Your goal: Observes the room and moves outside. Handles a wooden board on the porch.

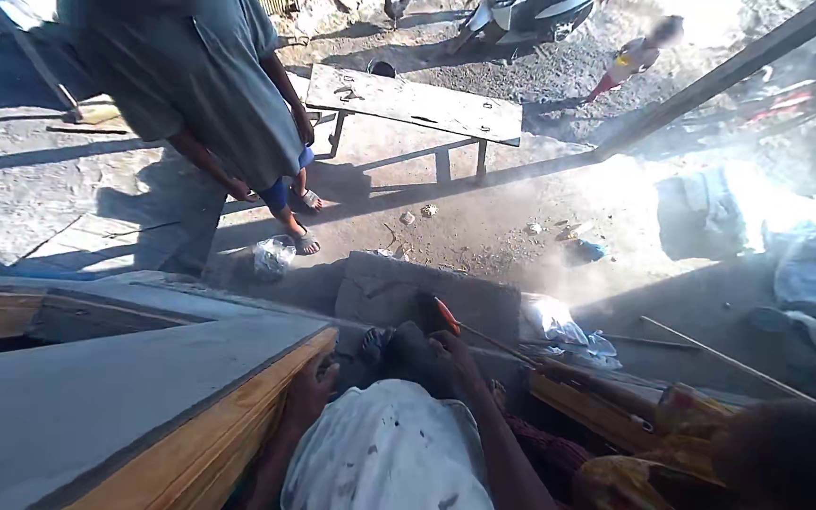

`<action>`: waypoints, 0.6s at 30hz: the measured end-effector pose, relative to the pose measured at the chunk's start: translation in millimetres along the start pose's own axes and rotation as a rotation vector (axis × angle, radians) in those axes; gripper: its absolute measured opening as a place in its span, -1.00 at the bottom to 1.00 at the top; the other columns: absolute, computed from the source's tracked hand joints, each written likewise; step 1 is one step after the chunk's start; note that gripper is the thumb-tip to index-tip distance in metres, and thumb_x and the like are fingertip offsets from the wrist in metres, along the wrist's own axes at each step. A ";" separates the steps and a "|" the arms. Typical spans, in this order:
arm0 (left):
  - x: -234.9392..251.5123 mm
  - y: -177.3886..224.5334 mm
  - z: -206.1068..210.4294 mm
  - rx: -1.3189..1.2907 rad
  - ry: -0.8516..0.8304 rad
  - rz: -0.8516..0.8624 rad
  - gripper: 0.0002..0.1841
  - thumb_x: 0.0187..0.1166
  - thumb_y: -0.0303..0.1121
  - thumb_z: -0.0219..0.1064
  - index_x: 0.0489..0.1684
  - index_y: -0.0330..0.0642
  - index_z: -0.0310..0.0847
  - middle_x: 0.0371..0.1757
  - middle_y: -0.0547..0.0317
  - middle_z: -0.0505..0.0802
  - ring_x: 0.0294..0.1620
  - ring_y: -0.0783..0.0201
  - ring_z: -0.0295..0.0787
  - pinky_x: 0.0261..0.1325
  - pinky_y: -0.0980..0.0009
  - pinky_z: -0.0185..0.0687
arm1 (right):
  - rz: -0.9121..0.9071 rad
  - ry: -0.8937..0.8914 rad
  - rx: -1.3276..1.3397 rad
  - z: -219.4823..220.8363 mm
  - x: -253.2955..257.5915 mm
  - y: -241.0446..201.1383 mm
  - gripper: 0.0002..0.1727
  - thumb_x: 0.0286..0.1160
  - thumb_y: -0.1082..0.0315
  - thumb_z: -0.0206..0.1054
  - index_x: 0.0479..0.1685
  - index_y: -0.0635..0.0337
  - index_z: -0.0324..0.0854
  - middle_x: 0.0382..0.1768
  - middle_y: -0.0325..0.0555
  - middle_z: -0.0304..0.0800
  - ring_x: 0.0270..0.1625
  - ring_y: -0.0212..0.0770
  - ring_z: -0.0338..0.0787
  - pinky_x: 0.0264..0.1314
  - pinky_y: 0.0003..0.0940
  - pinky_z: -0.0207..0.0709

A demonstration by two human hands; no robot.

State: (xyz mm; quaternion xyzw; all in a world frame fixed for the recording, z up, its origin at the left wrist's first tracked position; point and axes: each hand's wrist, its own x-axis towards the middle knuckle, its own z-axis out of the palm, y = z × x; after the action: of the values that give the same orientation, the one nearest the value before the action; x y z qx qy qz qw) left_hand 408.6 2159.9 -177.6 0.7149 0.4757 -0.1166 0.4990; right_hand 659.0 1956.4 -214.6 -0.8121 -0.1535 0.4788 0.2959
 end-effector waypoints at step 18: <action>208.3 45.7 -8.2 -0.419 0.257 -0.151 -0.52 0.78 -0.21 0.19 0.55 -0.33 0.51 0.31 -0.20 0.81 0.30 0.00 0.80 0.47 0.06 0.62 | 0.038 -0.066 -0.224 -112.7 269.3 -33.6 -0.60 0.86 0.23 0.10 0.37 0.36 0.60 0.12 0.29 0.78 0.06 0.15 0.83 0.11 0.13 0.67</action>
State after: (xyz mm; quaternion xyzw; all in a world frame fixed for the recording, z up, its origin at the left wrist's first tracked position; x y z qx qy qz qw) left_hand 550.8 2281.8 -279.8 0.5675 0.6011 0.0393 0.5614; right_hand 891.1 2088.4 -337.2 -0.8267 -0.2001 0.4906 0.1891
